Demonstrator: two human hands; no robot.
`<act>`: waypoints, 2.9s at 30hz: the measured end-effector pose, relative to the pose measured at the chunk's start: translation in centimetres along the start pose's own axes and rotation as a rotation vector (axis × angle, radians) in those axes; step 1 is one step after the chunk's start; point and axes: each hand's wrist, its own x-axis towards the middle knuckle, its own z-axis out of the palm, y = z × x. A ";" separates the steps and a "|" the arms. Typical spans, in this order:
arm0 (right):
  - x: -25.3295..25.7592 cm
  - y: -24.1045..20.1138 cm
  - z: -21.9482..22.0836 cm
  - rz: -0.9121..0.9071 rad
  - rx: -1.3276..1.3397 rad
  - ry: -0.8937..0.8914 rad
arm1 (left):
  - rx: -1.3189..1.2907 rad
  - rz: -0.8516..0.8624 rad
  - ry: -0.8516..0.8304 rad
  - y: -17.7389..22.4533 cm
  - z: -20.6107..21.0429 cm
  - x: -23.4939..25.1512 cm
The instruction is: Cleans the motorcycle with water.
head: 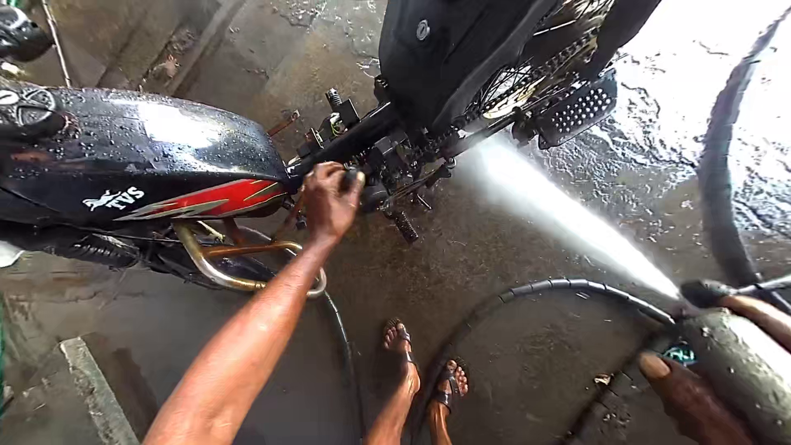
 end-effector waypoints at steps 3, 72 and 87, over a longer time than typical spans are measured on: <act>1.3 -0.4 2.1 0.067 0.213 0.039 | -0.079 -0.169 -0.017 -3.8 -3.0 2.2; 14.1 2.5 42.0 -0.398 -0.117 0.159 | 0.689 0.506 0.422 -11.1 -3.0 3.6; 12.7 1.5 41.9 -0.248 -0.282 0.161 | 0.668 0.488 0.404 -10.9 -2.7 3.5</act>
